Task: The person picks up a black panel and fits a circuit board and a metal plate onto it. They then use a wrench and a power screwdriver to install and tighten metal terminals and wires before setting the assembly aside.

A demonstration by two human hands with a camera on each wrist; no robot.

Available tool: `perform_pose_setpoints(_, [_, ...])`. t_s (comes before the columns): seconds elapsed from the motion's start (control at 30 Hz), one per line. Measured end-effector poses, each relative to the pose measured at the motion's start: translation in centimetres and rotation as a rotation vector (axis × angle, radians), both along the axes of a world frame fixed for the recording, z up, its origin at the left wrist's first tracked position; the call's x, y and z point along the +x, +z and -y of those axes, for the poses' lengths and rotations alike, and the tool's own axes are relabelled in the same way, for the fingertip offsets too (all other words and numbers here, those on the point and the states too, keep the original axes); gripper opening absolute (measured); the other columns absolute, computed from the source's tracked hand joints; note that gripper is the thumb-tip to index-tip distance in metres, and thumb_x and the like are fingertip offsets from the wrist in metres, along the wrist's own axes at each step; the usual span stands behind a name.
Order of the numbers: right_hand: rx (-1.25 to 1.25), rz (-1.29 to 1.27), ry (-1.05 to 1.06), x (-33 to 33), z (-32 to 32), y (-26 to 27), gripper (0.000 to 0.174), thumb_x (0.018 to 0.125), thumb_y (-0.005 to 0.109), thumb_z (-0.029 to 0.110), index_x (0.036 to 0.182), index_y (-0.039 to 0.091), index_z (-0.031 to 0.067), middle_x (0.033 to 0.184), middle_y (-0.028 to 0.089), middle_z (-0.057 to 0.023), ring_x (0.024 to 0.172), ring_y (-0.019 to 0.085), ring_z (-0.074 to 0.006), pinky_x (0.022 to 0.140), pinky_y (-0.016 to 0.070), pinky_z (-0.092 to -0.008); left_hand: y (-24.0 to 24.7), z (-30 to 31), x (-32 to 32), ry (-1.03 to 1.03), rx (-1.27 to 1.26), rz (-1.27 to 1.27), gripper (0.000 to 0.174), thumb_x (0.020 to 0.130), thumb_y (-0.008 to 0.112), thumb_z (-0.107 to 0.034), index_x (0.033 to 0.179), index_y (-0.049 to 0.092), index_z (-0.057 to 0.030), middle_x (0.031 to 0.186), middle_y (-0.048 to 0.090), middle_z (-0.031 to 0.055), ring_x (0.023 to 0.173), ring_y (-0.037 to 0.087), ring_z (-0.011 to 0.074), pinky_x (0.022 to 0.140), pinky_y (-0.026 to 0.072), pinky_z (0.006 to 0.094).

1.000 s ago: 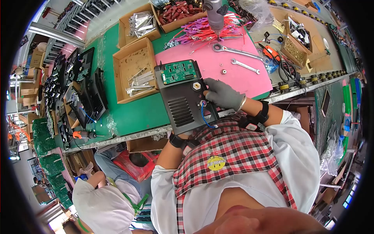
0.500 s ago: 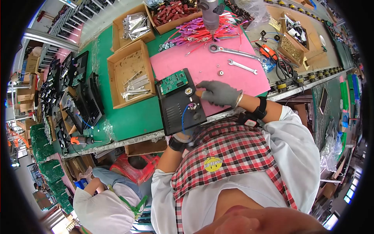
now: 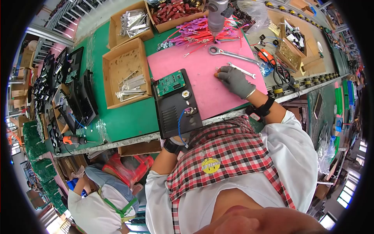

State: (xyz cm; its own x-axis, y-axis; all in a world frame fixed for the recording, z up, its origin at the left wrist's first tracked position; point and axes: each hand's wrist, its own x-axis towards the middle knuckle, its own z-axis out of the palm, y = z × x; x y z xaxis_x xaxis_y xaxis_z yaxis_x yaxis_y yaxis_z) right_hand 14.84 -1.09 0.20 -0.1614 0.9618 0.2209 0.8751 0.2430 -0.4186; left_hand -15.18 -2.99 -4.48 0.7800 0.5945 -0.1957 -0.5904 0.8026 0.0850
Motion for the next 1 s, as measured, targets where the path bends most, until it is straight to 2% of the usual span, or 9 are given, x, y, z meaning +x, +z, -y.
perform_pose_setpoints(0.07, [0.014, -0.017, 0.027, 0.1, -0.3, 0.0, 0.020, 0.077, 0.060, 0.013, 0.095, 0.064, 0.0077, 0.092, 0.060, -0.0102, 0.084, 0.058, -0.0273, 0.073, 0.0468, -0.0385, -0.3, 0.2, -0.1, -0.002, 0.004, 0.002, 0.046, 0.092, 0.038, -0.033, 0.127, 0.040, -0.0041, 0.114, 0.050, 0.0117, 0.081, 0.047, 0.0210, 0.076, 0.0435, 0.0317])
perform_pose_setpoints(0.17, [-0.164, -0.185, 0.080, -0.8, -1.2, 2.6, 0.018, 0.076, 0.060, 0.012, 0.093, 0.065, 0.0069, 0.089, 0.060, -0.0097, 0.083, 0.058, -0.0268, 0.073, 0.0465, -0.0376, -0.4, 0.2, 0.3, 0.015, -0.019, 0.058, 0.047, 0.092, 0.038, -0.033, 0.128, 0.038, -0.0037, 0.114, 0.049, 0.0121, 0.082, 0.048, 0.0210, 0.076, 0.0442, 0.0315])
perform_pose_setpoints(0.3, [-0.206, -0.396, 0.402, -5.7, -2.5, 7.2, 0.019, 0.073, 0.061, 0.006, 0.092, 0.065, 0.0061, 0.091, 0.060, -0.0083, 0.082, 0.059, -0.0244, 0.070, 0.0475, -0.0328, 2.9, 0.0, 1.0, 0.024, -0.059, -0.013, 0.044, 0.093, 0.038, -0.031, 0.127, 0.039, -0.0022, 0.109, 0.050, 0.0115, 0.083, 0.050, 0.0190, 0.075, 0.0449, 0.0295])
perform_pose_setpoints(0.4, [-0.268, -0.340, 0.554, -8.6, -3.5, 7.0, 0.017, 0.074, 0.062, 0.006, 0.091, 0.066, 0.0062, 0.091, 0.060, -0.0079, 0.082, 0.059, -0.0224, 0.070, 0.0476, -0.0319, 0.8, -0.4, 1.7, -0.043, 0.104, 0.086, 0.038, 0.094, 0.038, -0.025, 0.123, 0.040, -0.0018, 0.102, 0.050, 0.0082, 0.081, 0.050, 0.0145, 0.073, 0.0446, 0.0259])
perform_pose_setpoints(0.47, [-0.376, -0.314, 0.566, -9.2, -4.0, 7.4, 0.017, 0.074, 0.063, 0.006, 0.090, 0.066, 0.0063, 0.088, 0.060, -0.0062, 0.081, 0.059, -0.0211, 0.071, 0.0476, -0.0304, -0.1, -0.2, 1.6, -0.076, 0.202, 0.103, 0.034, 0.095, 0.038, -0.022, 0.122, 0.041, -0.0019, 0.099, 0.050, 0.0058, 0.080, 0.050, 0.0117, 0.071, 0.0443, 0.0238])
perform_pose_setpoints(0.57, [-0.469, -0.252, 0.594, -9.4, -4.4, 7.9, 0.018, 0.072, 0.063, 0.004, 0.090, 0.067, 0.0062, 0.087, 0.060, -0.0050, 0.082, 0.059, -0.0208, 0.071, 0.0475, -0.0296, 0.2, 0.1, 1.6, -0.083, 0.257, -0.085, 0.032, 0.095, 0.037, -0.020, 0.121, 0.041, -0.0022, 0.096, 0.050, 0.0035, 0.079, 0.050, 0.0095, 0.069, 0.0441, 0.0224])
perform_pose_setpoints(0.67, [-0.452, -0.232, 0.601, -9.5, -4.5, 7.7, 0.019, 0.071, 0.063, 0.003, 0.090, 0.067, 0.0061, 0.087, 0.061, -0.0040, 0.084, 0.058, -0.0204, 0.072, 0.0476, -0.0294, 3.7, 0.1, 2.1, -0.077, 0.284, -0.364, 0.033, 0.095, 0.038, -0.022, 0.122, 0.041, -0.0025, 0.093, 0.050, 0.0025, 0.077, 0.049, 0.0092, 0.068, 0.0439, 0.0227])
perform_pose_setpoints(0.8, [-0.388, -0.204, 0.593, -9.0, -4.5, 7.1, 0.019, 0.071, 0.063, 0.007, 0.089, 0.067, 0.0072, 0.089, 0.063, -0.0044, 0.087, 0.058, -0.0208, 0.075, 0.0479, -0.0315, 9.6, -0.6, 3.2, -0.030, 0.173, -0.560, 0.030, 0.095, 0.039, -0.022, 0.118, 0.044, -0.0038, 0.082, 0.049, -0.0008, 0.069, 0.048, 0.0076, 0.061, 0.0414, 0.0208])
perform_pose_setpoints(1.0, [-0.417, -0.026, 0.627, -9.5, -4.5, 8.2, 0.020, 0.076, 0.059, 0.013, 0.094, 0.067, 0.0144, 0.093, 0.065, -0.0045, 0.093, 0.057, -0.0235, 0.078, 0.0461, -0.0371, 4.6, -0.3, 3.1, -0.107, 0.157, -0.440, 0.018, 0.095, 0.036, -0.021, 0.100, 0.049, -0.0085, 0.070, 0.045, -0.0035, 0.058, 0.042, 0.0054, 0.052, 0.0344, 0.0169])
